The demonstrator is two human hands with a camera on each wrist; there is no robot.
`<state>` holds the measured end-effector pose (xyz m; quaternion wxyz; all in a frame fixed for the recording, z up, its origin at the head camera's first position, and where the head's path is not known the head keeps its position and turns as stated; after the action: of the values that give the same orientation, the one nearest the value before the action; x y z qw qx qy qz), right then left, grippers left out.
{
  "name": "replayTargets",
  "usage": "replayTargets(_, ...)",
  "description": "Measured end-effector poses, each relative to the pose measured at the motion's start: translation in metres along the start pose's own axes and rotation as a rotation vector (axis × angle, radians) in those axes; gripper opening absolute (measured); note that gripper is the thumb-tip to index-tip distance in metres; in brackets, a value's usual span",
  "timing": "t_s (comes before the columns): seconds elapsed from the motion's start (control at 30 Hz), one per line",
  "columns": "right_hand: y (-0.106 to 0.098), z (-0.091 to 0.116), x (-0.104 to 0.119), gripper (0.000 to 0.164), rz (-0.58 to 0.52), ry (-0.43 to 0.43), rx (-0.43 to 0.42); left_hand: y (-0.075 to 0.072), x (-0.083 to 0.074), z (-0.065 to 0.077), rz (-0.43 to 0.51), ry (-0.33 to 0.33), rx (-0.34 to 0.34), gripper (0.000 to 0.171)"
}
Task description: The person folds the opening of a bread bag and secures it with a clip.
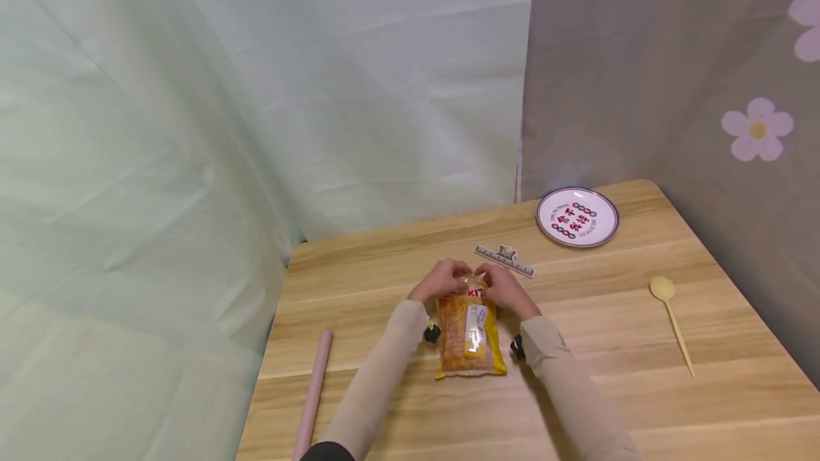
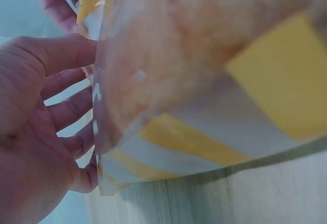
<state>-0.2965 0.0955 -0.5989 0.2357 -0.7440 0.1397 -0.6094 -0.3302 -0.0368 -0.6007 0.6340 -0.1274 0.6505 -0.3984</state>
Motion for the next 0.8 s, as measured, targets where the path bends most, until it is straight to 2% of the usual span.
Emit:
replayTargets(0.3,-0.0042,0.0010,0.0034,0.029,-0.005,-0.015,-0.019,0.0017,0.0003,-0.0004,0.002,-0.003,0.015,0.026)
replayTargets(0.57,-0.0062,0.0017,0.0049,0.024,-0.004,-0.018,-0.033,-0.0028,-0.0017,-0.0020,-0.022,0.047,-0.004,0.022)
replayTargets(0.8,-0.0080,0.0060,0.0090,0.022,-0.012,-0.049,-0.078,-0.0054,-0.0013,-0.0035,0.034,0.055,-0.010,0.011)
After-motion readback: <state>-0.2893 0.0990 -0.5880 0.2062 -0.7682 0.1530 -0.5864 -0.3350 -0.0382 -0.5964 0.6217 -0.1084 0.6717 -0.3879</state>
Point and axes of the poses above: each hand's wrist, its own z-axis away from the middle knuckle, its own y-axis out of the palm, x = y × z, the point moved 7 cm from there along -z, towards the middle knuckle, and after that the axes turned 12 degrees about -x, right-handed, at the moved point
